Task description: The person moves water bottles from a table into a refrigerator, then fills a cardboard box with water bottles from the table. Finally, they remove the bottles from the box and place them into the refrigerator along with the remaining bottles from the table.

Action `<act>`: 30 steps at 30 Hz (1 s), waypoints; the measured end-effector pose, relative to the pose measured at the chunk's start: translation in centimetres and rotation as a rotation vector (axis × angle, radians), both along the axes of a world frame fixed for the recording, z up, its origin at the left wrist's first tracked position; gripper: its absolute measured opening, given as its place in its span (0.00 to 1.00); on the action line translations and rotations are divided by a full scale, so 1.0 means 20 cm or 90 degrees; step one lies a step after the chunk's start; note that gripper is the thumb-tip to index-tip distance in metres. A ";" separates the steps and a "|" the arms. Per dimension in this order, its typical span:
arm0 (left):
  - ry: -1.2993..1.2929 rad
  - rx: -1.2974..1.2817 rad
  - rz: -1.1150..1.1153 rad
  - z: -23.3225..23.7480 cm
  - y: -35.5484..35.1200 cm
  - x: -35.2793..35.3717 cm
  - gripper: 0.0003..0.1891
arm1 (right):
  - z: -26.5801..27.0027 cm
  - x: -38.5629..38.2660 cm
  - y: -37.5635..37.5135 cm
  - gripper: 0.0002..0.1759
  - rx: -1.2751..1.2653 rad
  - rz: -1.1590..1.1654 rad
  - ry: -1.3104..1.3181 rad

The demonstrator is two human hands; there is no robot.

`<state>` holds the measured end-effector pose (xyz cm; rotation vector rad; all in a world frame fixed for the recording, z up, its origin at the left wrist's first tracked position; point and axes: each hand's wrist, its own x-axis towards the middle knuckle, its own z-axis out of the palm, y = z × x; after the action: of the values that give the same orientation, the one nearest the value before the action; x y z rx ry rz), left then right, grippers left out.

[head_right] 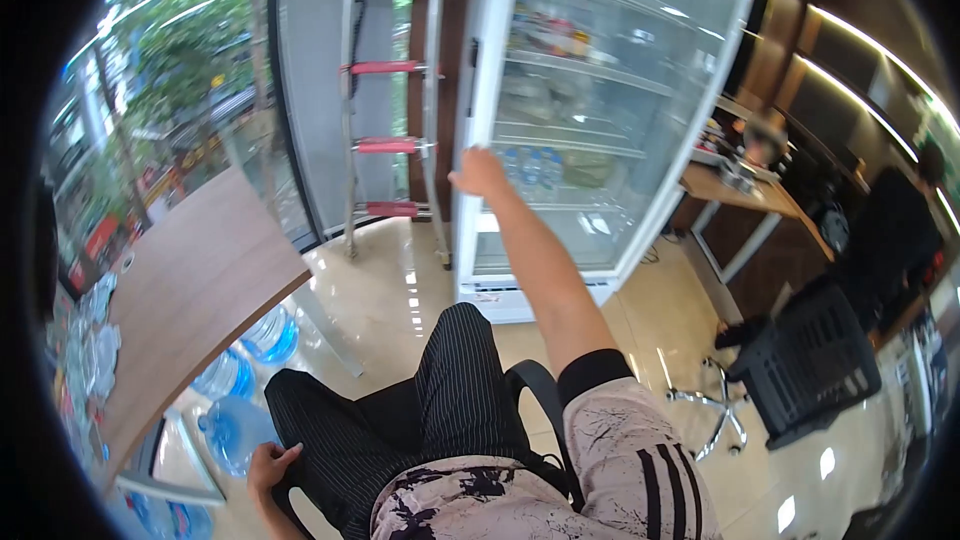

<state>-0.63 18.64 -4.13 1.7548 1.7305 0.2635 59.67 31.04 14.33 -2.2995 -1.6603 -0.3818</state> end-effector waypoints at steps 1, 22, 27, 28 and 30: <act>-0.029 -0.001 0.015 0.01 -0.04 -0.03 0.25 | 0.08 0.00 0.04 0.29 0.028 0.036 -0.038; -0.043 -0.032 0.371 0.07 -0.84 -0.17 0.30 | 0.58 0.26 0.53 0.12 -0.038 -0.033 -0.516; -0.037 -0.028 0.391 0.07 -0.87 -0.15 0.29 | 0.49 0.39 0.67 0.14 -0.070 -0.024 -0.547; -0.036 -0.037 0.394 0.08 -0.88 -0.16 0.30 | 0.48 0.39 0.68 0.14 -0.078 -0.028 -0.538; -0.030 -0.036 0.387 0.09 -0.86 -0.15 0.30 | 0.46 0.37 0.66 0.14 -0.075 -0.034 -0.547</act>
<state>-3.61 1.38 -2.33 1.1315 2.1756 0.5023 67.17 44.20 23.50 -2.4221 -1.9891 -1.4807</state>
